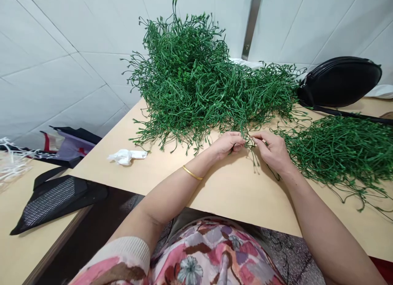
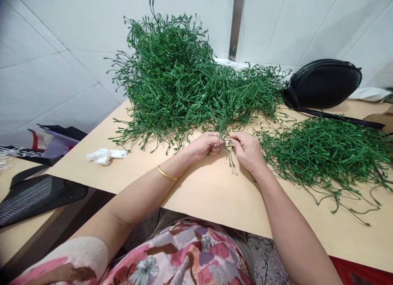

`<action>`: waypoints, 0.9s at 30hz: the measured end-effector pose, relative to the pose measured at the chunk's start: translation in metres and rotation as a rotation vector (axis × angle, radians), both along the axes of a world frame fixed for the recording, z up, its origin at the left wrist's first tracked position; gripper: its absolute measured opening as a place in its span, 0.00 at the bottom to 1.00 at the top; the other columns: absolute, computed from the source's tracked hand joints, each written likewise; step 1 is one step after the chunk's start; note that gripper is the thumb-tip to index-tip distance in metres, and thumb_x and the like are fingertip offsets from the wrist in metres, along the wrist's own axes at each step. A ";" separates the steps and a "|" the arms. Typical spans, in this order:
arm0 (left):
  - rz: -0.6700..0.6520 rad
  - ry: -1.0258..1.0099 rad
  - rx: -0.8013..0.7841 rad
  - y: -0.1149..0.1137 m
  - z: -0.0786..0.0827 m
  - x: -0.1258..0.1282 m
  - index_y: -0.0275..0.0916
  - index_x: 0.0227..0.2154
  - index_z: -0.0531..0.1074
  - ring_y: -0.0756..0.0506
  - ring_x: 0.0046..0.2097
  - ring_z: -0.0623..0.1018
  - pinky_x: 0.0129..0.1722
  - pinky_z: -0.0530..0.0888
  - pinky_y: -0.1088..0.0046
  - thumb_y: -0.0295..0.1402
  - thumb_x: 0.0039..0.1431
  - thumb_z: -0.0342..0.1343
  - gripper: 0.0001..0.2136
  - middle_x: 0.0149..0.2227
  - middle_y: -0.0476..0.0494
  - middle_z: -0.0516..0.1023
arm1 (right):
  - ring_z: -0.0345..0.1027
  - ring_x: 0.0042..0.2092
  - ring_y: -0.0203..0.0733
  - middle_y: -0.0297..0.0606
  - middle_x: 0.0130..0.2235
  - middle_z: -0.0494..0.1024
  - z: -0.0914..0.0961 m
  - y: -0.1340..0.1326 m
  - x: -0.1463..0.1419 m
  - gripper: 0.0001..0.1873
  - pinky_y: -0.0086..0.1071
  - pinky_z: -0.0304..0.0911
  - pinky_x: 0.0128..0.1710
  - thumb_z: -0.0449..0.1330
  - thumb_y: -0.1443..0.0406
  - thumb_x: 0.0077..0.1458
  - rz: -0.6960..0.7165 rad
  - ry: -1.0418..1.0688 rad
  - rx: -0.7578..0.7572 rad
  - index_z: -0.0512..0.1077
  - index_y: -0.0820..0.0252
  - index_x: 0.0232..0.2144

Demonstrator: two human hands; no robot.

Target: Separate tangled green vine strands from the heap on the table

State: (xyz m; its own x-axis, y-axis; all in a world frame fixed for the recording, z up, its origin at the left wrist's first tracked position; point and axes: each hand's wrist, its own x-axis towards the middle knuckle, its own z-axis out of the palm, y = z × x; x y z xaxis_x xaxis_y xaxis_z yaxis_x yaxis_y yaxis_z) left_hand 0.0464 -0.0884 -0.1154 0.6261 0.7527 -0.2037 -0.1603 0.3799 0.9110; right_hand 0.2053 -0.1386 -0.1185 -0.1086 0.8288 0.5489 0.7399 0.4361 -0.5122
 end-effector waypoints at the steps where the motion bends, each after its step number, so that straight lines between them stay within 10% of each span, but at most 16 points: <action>1: 0.005 -0.009 -0.011 0.001 0.000 0.000 0.37 0.17 0.56 0.58 0.16 0.58 0.17 0.50 0.79 0.21 0.47 0.52 0.11 0.15 0.54 0.61 | 0.67 0.36 0.41 0.40 0.32 0.74 0.001 -0.001 0.000 0.09 0.35 0.62 0.37 0.51 0.68 0.55 -0.016 -0.009 0.053 0.72 0.60 0.31; 7: 0.042 -0.018 -0.047 0.001 0.001 0.002 0.35 0.17 0.56 0.59 0.16 0.57 0.17 0.49 0.80 0.23 0.49 0.55 0.13 0.18 0.50 0.65 | 0.67 0.38 0.43 0.40 0.33 0.74 0.012 -0.012 -0.008 0.07 0.37 0.62 0.40 0.53 0.67 0.55 -0.027 -0.002 0.253 0.71 0.58 0.32; 13: 0.055 -0.046 -0.099 0.005 -0.001 0.001 0.35 0.19 0.58 0.59 0.16 0.57 0.17 0.49 0.81 0.24 0.51 0.55 0.12 0.19 0.50 0.65 | 0.66 0.42 0.47 0.44 0.37 0.75 0.005 -0.011 -0.013 0.10 0.41 0.60 0.44 0.53 0.65 0.55 -0.002 -0.122 0.013 0.72 0.59 0.37; 27: -0.002 -0.003 -0.010 0.004 -0.003 0.000 0.35 0.20 0.58 0.59 0.16 0.57 0.16 0.48 0.80 0.26 0.53 0.53 0.10 0.20 0.50 0.66 | 0.64 0.30 0.35 0.34 0.28 0.72 -0.002 -0.003 -0.006 0.11 0.31 0.61 0.31 0.55 0.59 0.54 0.068 0.463 -0.411 0.68 0.61 0.33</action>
